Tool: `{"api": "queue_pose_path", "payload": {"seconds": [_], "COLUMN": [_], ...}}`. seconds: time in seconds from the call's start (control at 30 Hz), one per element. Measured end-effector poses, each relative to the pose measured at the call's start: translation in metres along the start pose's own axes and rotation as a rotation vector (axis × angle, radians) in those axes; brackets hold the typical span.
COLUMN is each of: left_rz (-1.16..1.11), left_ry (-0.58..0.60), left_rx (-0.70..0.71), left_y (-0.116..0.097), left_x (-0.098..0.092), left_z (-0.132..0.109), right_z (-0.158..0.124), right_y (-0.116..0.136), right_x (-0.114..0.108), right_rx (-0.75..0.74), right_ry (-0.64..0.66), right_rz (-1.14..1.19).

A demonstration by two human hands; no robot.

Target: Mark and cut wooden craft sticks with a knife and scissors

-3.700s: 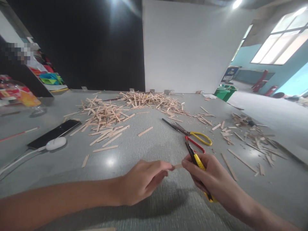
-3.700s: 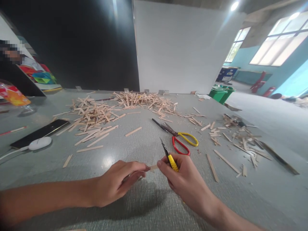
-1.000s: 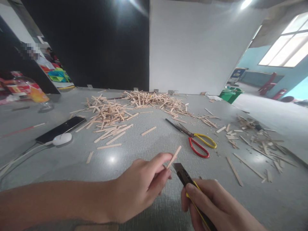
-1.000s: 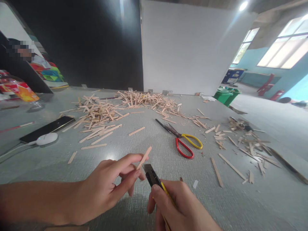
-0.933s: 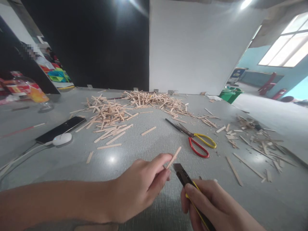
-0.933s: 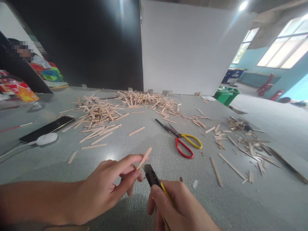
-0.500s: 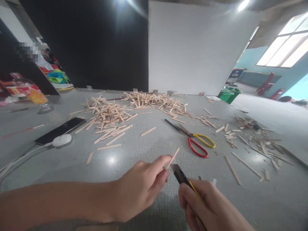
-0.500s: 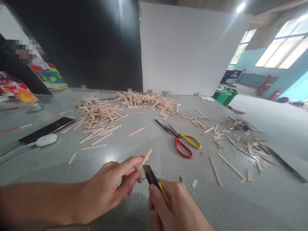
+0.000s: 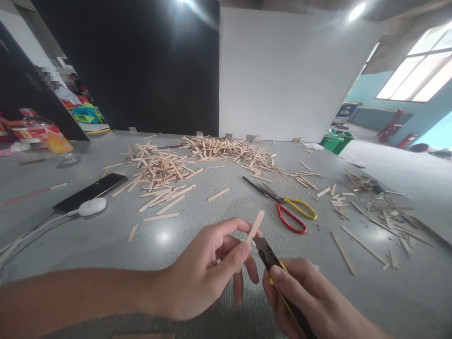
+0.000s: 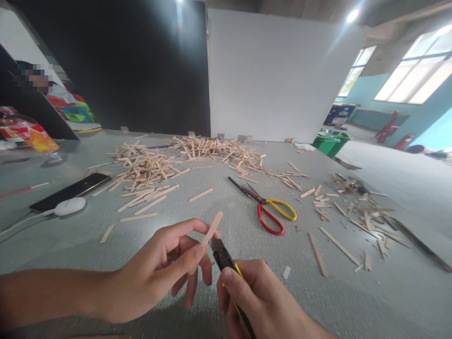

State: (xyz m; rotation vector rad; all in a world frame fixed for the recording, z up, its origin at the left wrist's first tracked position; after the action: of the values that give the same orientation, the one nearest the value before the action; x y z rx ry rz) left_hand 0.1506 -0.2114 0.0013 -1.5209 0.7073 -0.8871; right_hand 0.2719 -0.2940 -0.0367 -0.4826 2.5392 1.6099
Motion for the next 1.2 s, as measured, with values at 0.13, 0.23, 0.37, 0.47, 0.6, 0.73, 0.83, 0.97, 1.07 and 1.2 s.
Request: {"api": "queue_pose_path", "payload": {"seconds": [0.13, 0.23, 0.37, 0.47, 0.6, 0.73, 0.83, 0.97, 1.07, 1.2], "left_rz": [-0.121, -0.145, -0.124, -0.091, 0.035, 0.301, 0.465, 0.497, 0.483, 0.404], "left_ry": [0.018, 0.028, 0.014, -0.001, -0.025, -0.136, -0.223, -0.262, -0.265, -0.217], "left_rx": [-0.045, -0.058, -0.042, -0.018, 0.013, 0.125, 0.285, 0.301, 0.320, 0.193], "left_y": [0.004, 0.006, 0.008, 0.009, 0.007, -0.002, -0.017, -0.025, -0.028, -0.022], "left_x": [0.001, 0.001, -0.002, -0.003, -0.004, -0.012, -0.017, -0.022, -0.022, -0.020], "left_z": [0.003, 0.004, 0.004, 0.004, 0.003, 0.000, -0.002, -0.001, -0.003, -0.002], "right_z": [0.001, 0.003, 0.005, 0.009, 0.012, 0.008, 0.002, 0.000, 0.000, 0.000], "right_y": [0.004, 0.001, -0.006, -0.009, -0.007, -0.001, 0.004, 0.007, 0.009, 0.013], "right_x": [0.001, 0.001, 0.004, 0.006, 0.002, -0.009, -0.020, -0.028, -0.029, -0.030], "right_rx": [-0.013, -0.034, -0.028, -0.020, -0.014, 0.007, -0.008, -0.054, -0.097, -0.139], "right_ry": [0.062, 0.068, 0.080, 0.062, -0.041, -0.136, -0.196, -0.243, -0.261, -0.288], "right_rz": [0.021, 0.048, 0.076, 0.043, -0.077, -0.243, -0.375, -0.459, -0.449, -0.418]}}
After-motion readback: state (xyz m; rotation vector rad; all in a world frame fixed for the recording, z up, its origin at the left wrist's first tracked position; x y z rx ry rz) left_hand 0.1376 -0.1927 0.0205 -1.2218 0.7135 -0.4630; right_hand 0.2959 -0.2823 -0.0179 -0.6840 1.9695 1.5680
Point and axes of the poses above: each hand's wrist, its own z-axis towards the middle knuckle, its own x-axis out of the palm, y = z × x, the point moved 7 cm from there along z, towards the middle knuckle, and after that the axes turned 14 degrees about -z, right-handed, at the moved point
